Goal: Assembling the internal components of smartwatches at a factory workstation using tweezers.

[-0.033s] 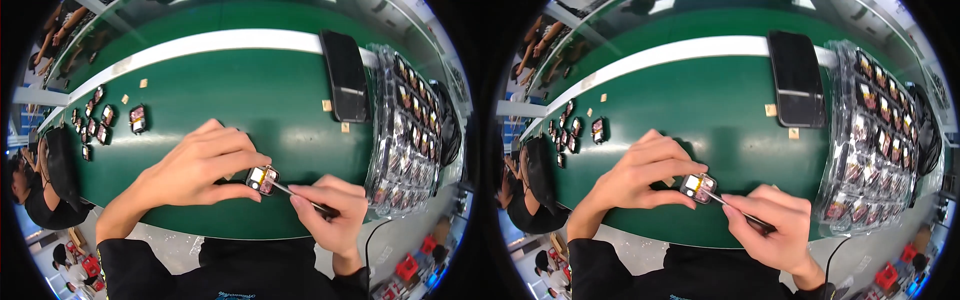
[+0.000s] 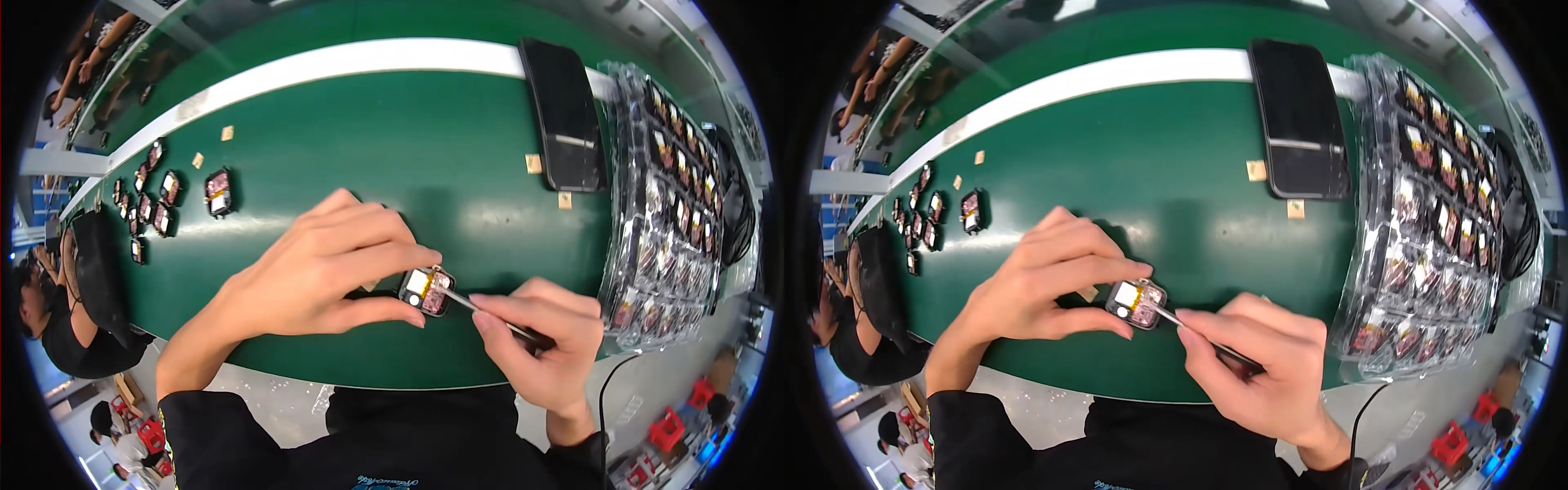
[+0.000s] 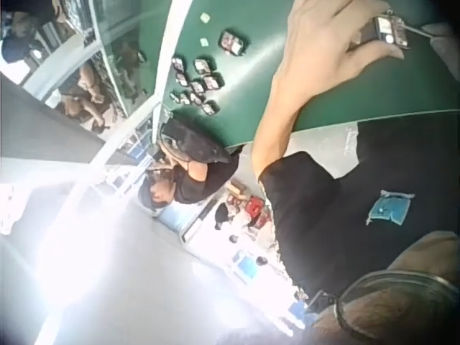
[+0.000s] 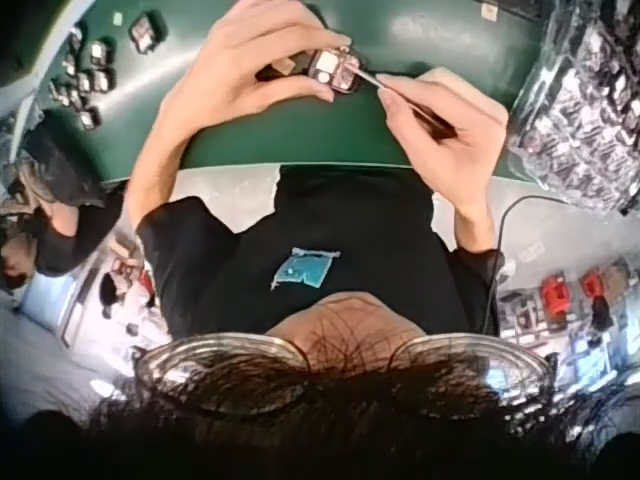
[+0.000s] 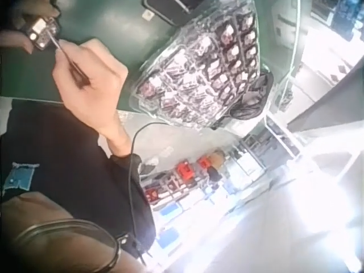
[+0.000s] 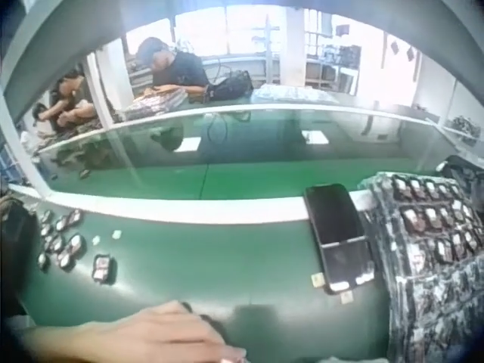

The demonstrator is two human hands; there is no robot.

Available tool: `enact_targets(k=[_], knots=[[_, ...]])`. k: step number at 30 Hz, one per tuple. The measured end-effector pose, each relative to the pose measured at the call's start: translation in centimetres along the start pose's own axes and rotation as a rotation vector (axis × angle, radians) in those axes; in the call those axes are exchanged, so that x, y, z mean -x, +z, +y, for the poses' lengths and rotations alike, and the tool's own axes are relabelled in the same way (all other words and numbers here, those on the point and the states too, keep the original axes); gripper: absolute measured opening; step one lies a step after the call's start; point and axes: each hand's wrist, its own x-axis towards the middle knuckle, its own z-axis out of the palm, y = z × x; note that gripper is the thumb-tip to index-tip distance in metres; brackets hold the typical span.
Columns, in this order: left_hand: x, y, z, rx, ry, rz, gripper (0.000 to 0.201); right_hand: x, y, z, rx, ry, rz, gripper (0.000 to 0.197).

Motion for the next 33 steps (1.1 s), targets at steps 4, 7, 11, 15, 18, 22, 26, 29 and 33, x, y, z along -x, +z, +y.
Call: enact_targets(k=[4,7,11,15,18,22,26,29,33], knots=[[-0.1,0.4,-0.2,0.000,0.005,0.000,0.061,-0.6,0.3,0.6,0.076,-0.030,0.052,0.022],[-0.2,0.6,-0.3,-0.001,0.006,-0.003,0.062,-0.6,0.2,0.7,0.097,-0.045,0.024,0.023],[-0.2,0.5,-0.2,-0.020,0.018,0.000,0.063,-0.8,0.8,0.5,0.142,-0.046,0.038,0.024],[-0.1,0.5,-0.2,-0.023,0.003,0.011,0.064,-0.7,0.7,0.6,0.160,-0.053,0.027,0.025],[-0.1,0.5,-0.4,-0.028,-0.006,0.010,0.064,-0.8,0.7,0.9,0.158,-0.089,0.026,0.025],[-0.3,0.4,-0.3,-0.039,-0.020,0.000,0.067,-0.4,0.6,0.6,0.165,-0.026,0.021,0.022],[-0.4,0.2,0.0,-0.064,-0.015,-0.009,0.069,-0.4,0.4,0.6,0.164,-0.047,0.041,0.025],[-0.5,0.3,0.2,-0.081,-0.060,-0.011,0.070,-0.1,0.3,0.8,0.188,-0.100,0.067,0.030],[-0.6,0.3,0.0,-0.101,-0.016,-0.025,0.069,0.2,0.8,1.5,0.225,-0.217,0.119,0.036]])
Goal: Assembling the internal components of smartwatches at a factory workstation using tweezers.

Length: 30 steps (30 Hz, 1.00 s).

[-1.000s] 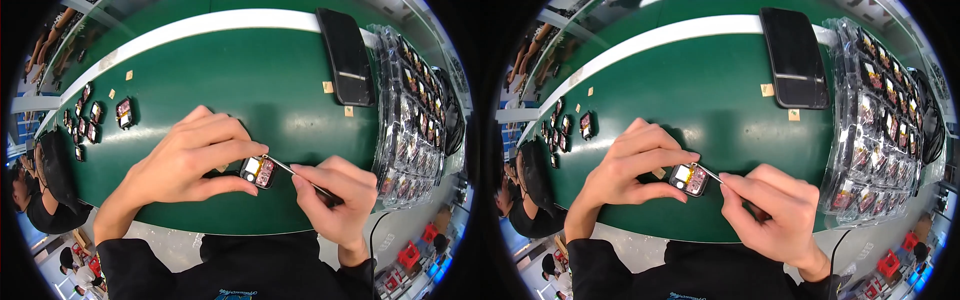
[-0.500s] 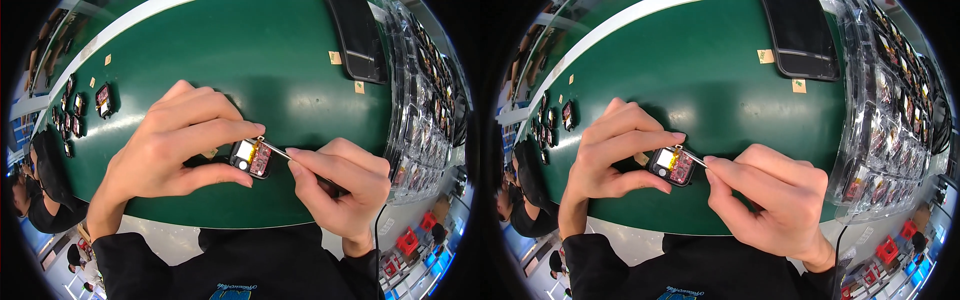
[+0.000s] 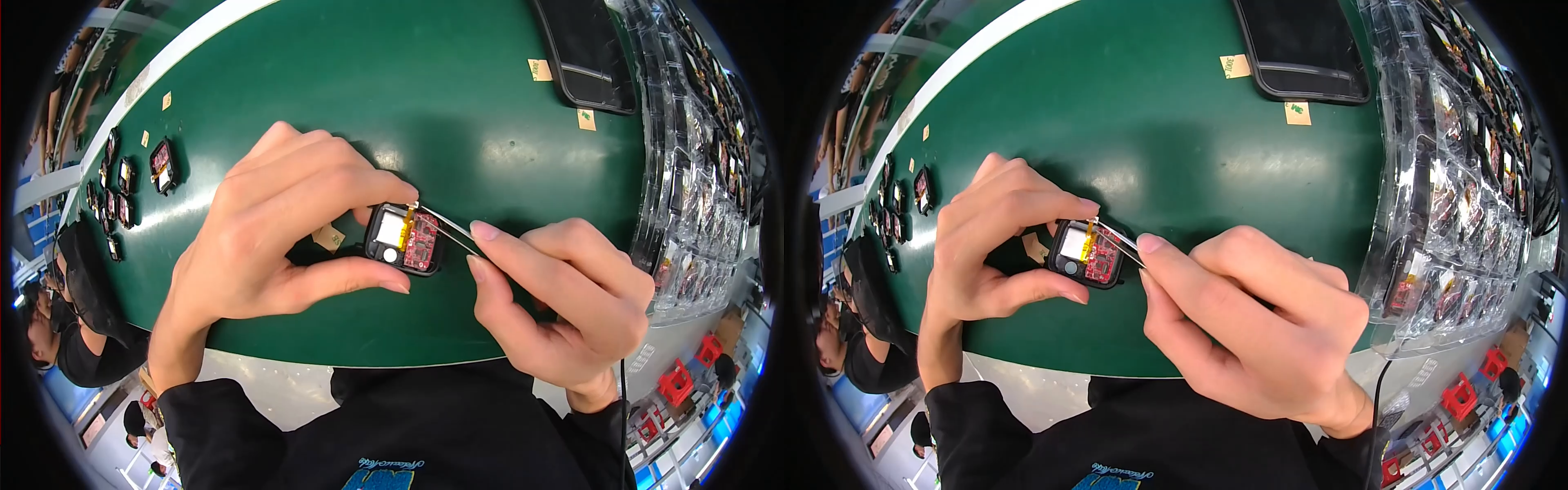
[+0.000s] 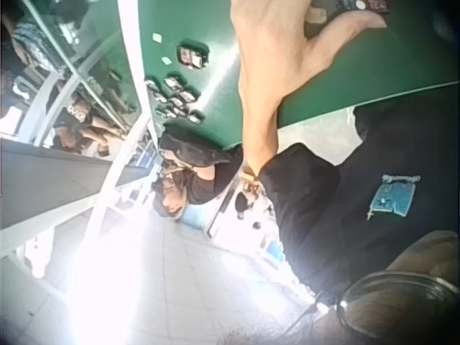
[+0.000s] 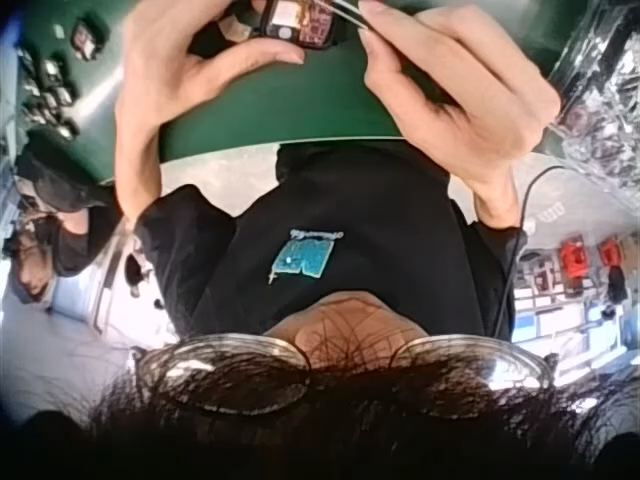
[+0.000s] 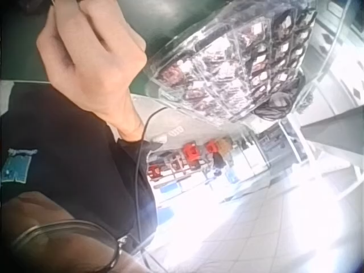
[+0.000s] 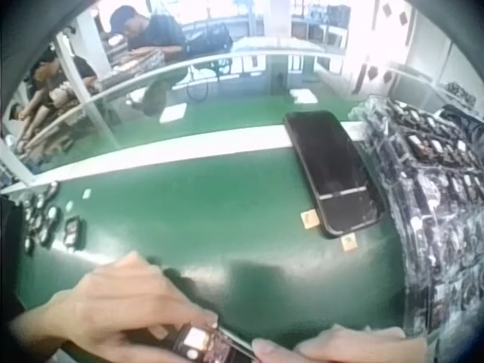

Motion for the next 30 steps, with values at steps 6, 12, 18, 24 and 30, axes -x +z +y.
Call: enact_targets(k=[6,12,18,24,30], knots=[[0.0,-0.1,-0.3,0.011,0.020,0.000,0.068,-0.3,0.2,0.0,0.046,-0.038,-0.053,0.036],[0.0,-0.5,-1.2,0.077,0.042,-0.032,0.068,-0.5,0.0,-0.4,-0.046,0.038,-0.081,0.030],[-0.1,-0.5,-1.4,0.114,0.052,-0.052,0.068,-0.4,0.0,-0.1,-0.102,0.083,-0.117,0.026],[-0.2,-0.8,-1.2,0.109,0.058,-0.075,0.068,-0.5,-0.2,-0.1,-0.102,0.090,-0.110,0.023],[-0.4,-0.7,-1.4,0.110,0.090,-0.074,0.065,-0.7,0.0,-0.2,-0.102,0.085,-0.127,0.023]])
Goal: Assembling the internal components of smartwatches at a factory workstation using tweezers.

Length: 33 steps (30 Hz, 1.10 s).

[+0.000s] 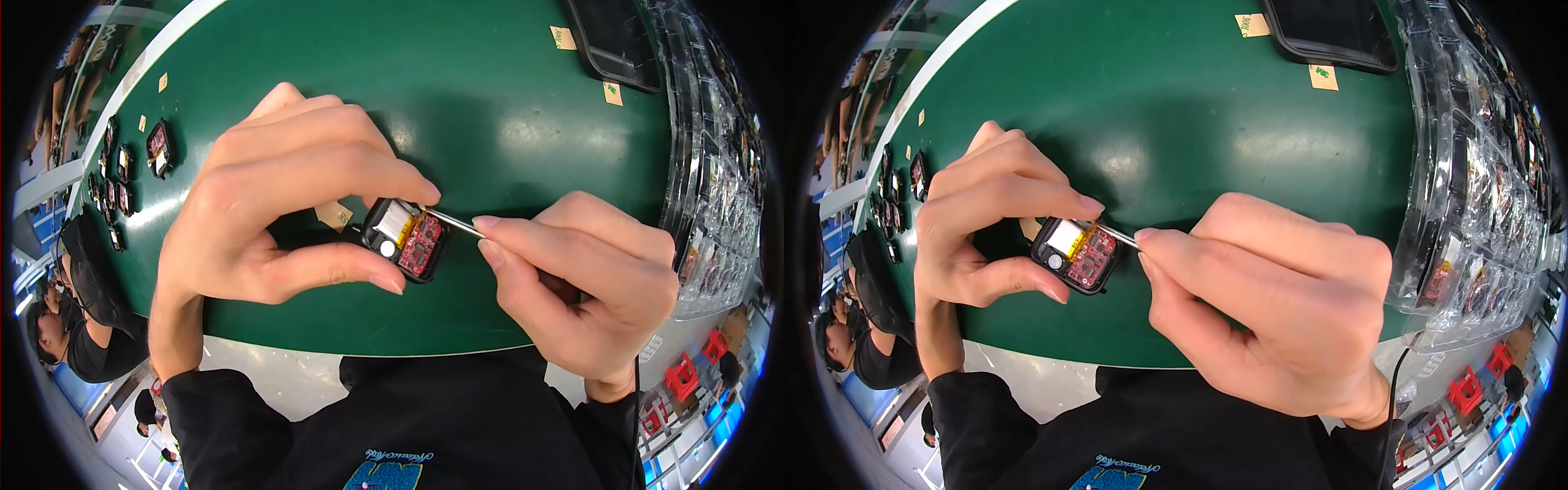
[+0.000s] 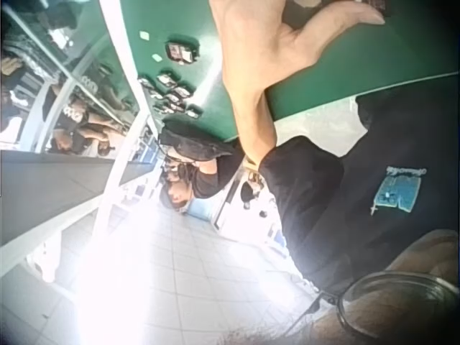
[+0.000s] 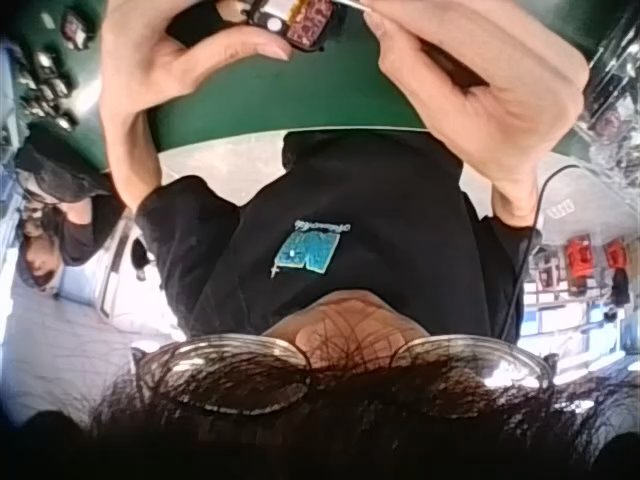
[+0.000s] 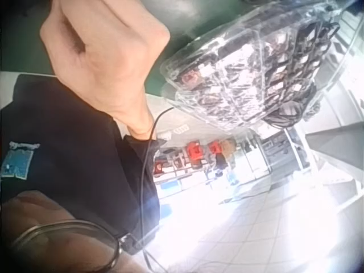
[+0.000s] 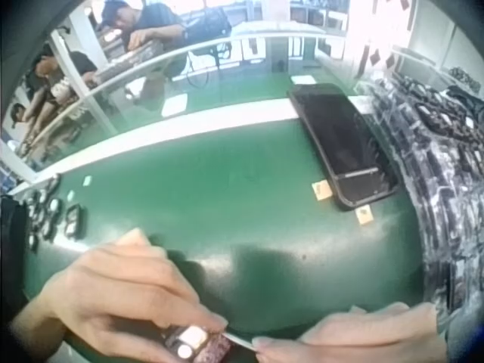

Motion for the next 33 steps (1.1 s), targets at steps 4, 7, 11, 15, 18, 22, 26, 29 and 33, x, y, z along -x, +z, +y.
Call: enact_targets(k=[4,7,11,15,18,22,26,29,33], knots=[[-0.2,-0.2,0.2,-0.022,0.025,-0.017,0.062,0.1,0.1,0.1,-0.016,-0.025,0.022,0.023],[-0.2,-0.3,0.1,-0.024,0.019,-0.027,0.062,0.0,-0.1,-0.2,0.015,0.002,-0.011,0.024],[-0.1,-0.1,0.3,-0.010,0.004,-0.023,0.062,0.4,0.0,0.2,-0.009,-0.024,0.020,0.025],[-0.2,0.0,0.4,-0.021,-0.004,-0.011,0.063,0.6,0.3,0.5,-0.004,-0.061,0.039,0.025],[0.0,0.0,0.5,-0.024,-0.011,-0.012,0.063,0.4,0.2,-0.1,0.001,-0.020,0.021,0.025],[0.0,0.0,0.5,-0.031,-0.023,-0.010,0.063,0.6,0.2,0.2,-0.015,-0.031,0.031,0.025],[-0.3,-0.3,0.2,-0.036,0.010,0.000,0.062,0.5,-0.6,0.0,-0.007,-0.010,0.042,0.024],[-0.7,-0.5,0.9,-0.015,-0.007,0.008,0.062,0.8,-1.0,-0.2,-0.036,-0.006,0.113,0.022],[-0.9,0.1,1.5,-0.106,-0.037,0.014,0.055,2.0,-1.5,-0.4,-0.139,0.016,0.076,0.023]])
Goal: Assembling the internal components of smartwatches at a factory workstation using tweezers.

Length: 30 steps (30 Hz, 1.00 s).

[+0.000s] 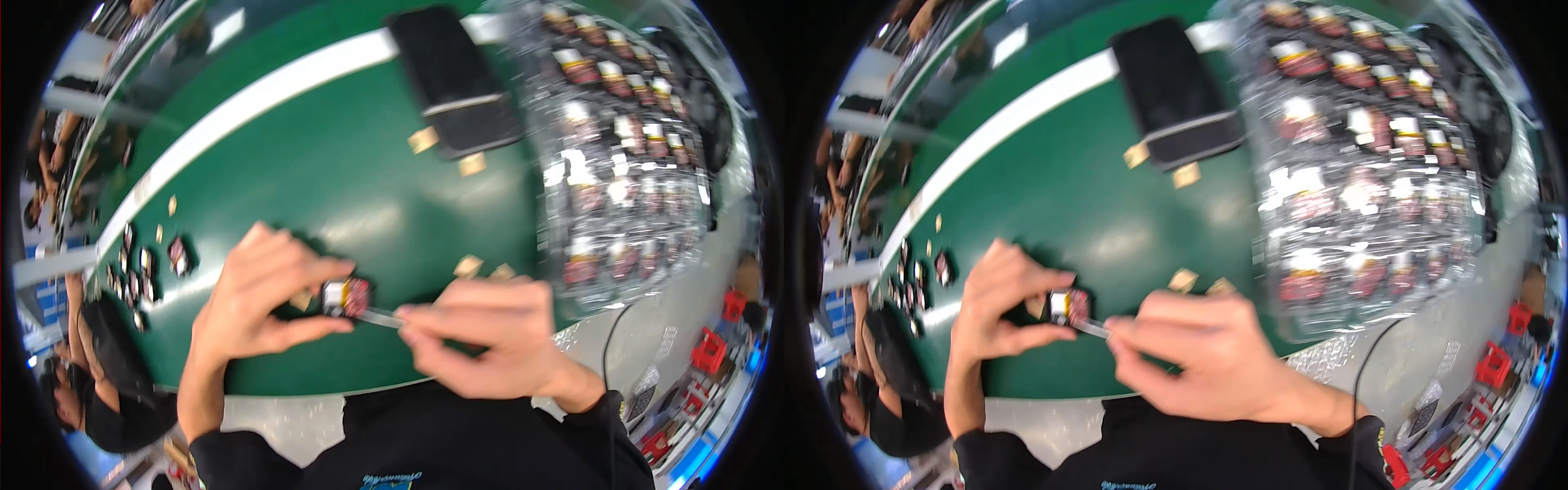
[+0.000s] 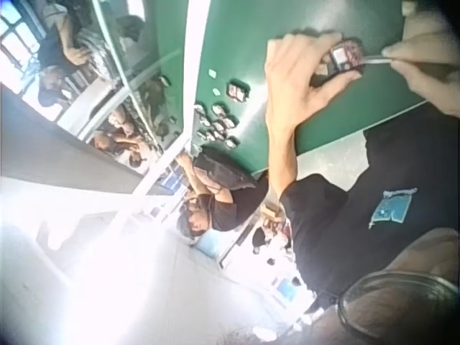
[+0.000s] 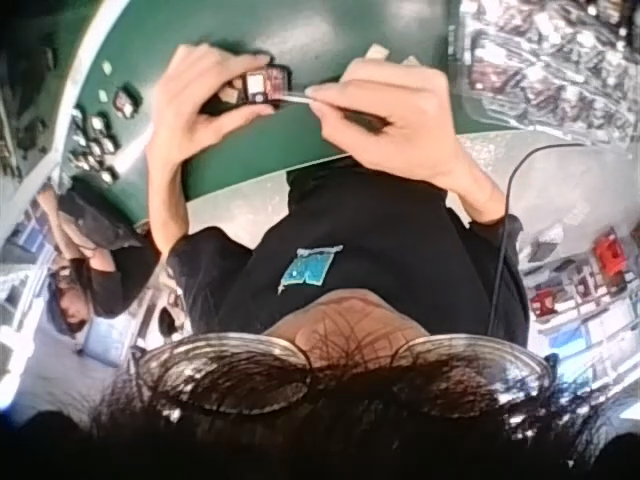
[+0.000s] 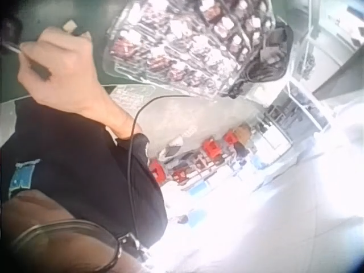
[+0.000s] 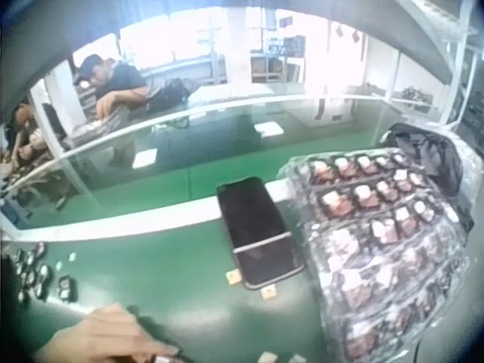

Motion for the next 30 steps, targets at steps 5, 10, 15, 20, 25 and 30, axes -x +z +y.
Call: enact_targets(k=[5,10,15,20,25,30], knots=[[-0.3,0.4,-0.1,-0.032,-0.049,0.121,0.056,2.0,0.8,-0.4,-0.180,0.015,-0.027,0.012],[-5.2,-2.0,0.4,0.094,-0.094,0.238,0.056,2.0,1.0,0.1,-0.214,-0.097,-0.060,0.015],[-20.5,0.1,6.2,0.171,0.325,0.061,0.053,2.2,0.2,1.0,-0.188,-0.086,-0.051,0.012],[-31.5,5.1,11.3,0.134,0.651,-0.047,0.046,1.9,0.8,0.7,-0.200,-0.080,-0.061,0.012],[-36.8,9.9,12.2,-0.010,0.801,-0.093,0.040,2.1,0.7,0.9,-0.191,-0.044,-0.057,0.013],[-33.6,8.4,10.0,0.040,0.787,0.034,0.040,2.0,1.0,0.8,-0.146,-0.123,0.009,0.012]])
